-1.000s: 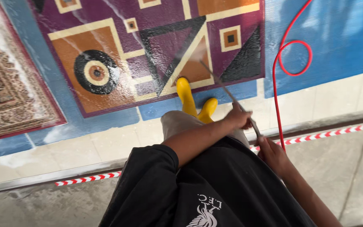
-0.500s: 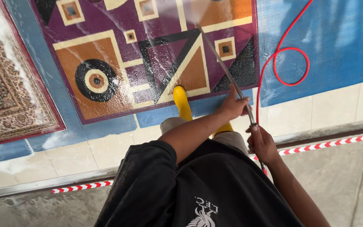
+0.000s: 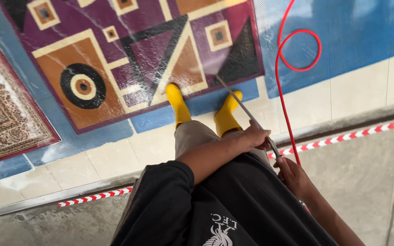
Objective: The person uses a high-pressure water spray wand to clean two rugs laid out on a tiled floor. The person systematically sprays water across the surface of a purple geometric rug and a red patterned rug, moving the wand back and forth to rinse them.
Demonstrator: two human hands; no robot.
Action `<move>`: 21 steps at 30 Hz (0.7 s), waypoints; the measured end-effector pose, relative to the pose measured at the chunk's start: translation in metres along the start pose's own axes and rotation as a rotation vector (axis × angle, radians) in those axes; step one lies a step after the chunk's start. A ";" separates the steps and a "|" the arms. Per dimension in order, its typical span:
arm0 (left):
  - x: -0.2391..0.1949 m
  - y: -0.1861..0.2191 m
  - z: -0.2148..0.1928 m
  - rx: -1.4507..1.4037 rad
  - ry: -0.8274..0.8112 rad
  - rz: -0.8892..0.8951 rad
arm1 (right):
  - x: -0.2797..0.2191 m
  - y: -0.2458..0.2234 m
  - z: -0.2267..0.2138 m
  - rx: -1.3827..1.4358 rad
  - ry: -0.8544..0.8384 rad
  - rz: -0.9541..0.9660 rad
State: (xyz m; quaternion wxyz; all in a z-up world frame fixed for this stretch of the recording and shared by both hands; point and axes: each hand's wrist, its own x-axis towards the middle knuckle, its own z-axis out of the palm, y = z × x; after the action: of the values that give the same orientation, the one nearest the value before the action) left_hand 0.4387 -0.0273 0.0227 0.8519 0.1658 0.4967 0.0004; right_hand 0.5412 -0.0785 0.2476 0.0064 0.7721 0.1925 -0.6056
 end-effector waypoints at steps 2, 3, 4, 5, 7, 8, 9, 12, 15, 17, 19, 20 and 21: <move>0.014 -0.017 0.022 0.027 -0.062 -0.043 | -0.008 0.013 -0.017 0.038 -0.005 0.051; 0.020 -0.021 0.028 0.039 -0.101 -0.030 | -0.011 0.018 -0.023 0.058 -0.009 0.074; 0.021 -0.024 0.034 0.050 -0.139 -0.017 | -0.012 0.022 -0.027 0.044 0.000 0.065; 0.024 -0.023 0.036 0.053 -0.091 -0.027 | -0.009 0.024 -0.031 0.029 0.009 0.051; 0.025 -0.012 0.036 0.065 0.011 -0.033 | -0.001 0.026 -0.037 0.015 0.017 0.006; 0.023 -0.004 0.035 0.062 0.023 0.032 | 0.006 0.025 -0.038 0.016 0.016 -0.024; 0.022 0.002 0.032 0.062 0.039 0.097 | 0.015 0.025 -0.038 0.020 0.012 -0.056; 0.021 0.025 0.020 -0.014 0.081 0.223 | 0.042 0.026 -0.037 0.133 -0.012 -0.088; 0.024 0.043 0.012 -0.076 0.078 0.291 | 0.065 0.025 -0.033 0.214 -0.040 -0.230; 0.025 0.050 0.012 -0.085 0.067 0.344 | 0.073 0.026 -0.032 0.189 -0.004 -0.347; 0.025 0.055 0.015 -0.085 0.062 0.408 | 0.075 0.028 -0.030 0.163 0.037 -0.396; 0.025 0.058 0.016 -0.013 0.076 0.338 | 0.074 0.028 -0.030 0.155 0.060 -0.388; 0.023 0.056 0.021 0.050 0.094 0.264 | 0.070 0.031 -0.031 0.140 0.075 -0.375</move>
State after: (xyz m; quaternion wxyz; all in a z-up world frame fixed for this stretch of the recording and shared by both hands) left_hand 0.4772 0.0231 0.0283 0.8159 0.2508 0.5096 0.1078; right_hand 0.5933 -0.0797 0.1837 -0.1673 0.7435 0.2904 -0.5787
